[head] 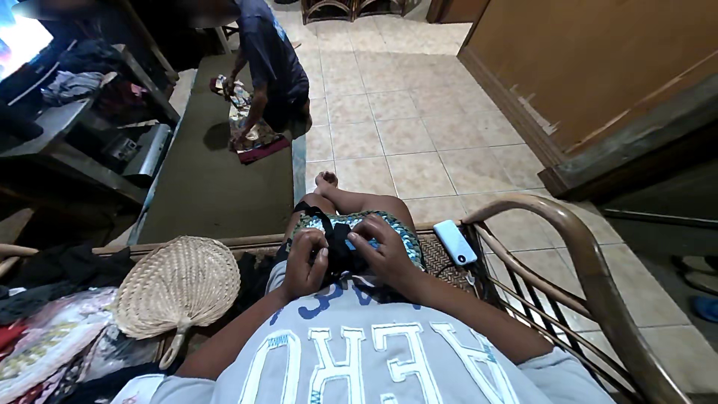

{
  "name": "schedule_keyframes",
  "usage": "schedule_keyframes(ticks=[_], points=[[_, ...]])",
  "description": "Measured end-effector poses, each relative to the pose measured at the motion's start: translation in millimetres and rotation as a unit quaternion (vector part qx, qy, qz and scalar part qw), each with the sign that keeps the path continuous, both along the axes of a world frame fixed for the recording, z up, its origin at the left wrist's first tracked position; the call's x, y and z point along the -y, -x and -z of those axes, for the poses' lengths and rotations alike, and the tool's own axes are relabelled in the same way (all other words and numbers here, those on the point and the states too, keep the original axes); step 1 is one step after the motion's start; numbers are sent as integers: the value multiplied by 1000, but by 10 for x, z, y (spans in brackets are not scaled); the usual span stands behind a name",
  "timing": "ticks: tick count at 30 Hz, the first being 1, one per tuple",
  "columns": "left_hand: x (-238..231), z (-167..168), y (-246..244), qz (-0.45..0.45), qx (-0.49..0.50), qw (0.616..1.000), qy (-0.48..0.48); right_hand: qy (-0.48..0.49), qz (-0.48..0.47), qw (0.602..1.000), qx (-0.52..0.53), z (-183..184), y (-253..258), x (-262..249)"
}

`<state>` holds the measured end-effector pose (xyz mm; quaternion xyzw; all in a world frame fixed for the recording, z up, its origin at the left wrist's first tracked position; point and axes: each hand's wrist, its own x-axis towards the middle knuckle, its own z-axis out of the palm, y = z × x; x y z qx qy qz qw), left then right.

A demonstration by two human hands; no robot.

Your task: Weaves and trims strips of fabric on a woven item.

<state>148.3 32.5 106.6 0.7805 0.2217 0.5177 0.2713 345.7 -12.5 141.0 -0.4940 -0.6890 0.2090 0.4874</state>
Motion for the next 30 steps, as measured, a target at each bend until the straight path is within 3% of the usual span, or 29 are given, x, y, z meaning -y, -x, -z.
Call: schedule_keyframes(ticks=[5,14,22,28,30], points=[[-2,9,-14,-11,2,1000,-6,102,-63,992,-50,-59,41,65],[11,-20,-8,-46,-11,999,-16,67,-17,996,-51,-44,96,79],[-12,-19,-27,-35,-15,998,-41,143,-71,980,-121,-57,137,70],[38,30,-28,92,53,987,122,92,-42,993,-55,-20,112,33],[17,48,-25,111,49,986,114,92,-33,993,-62,-26,121,32]])
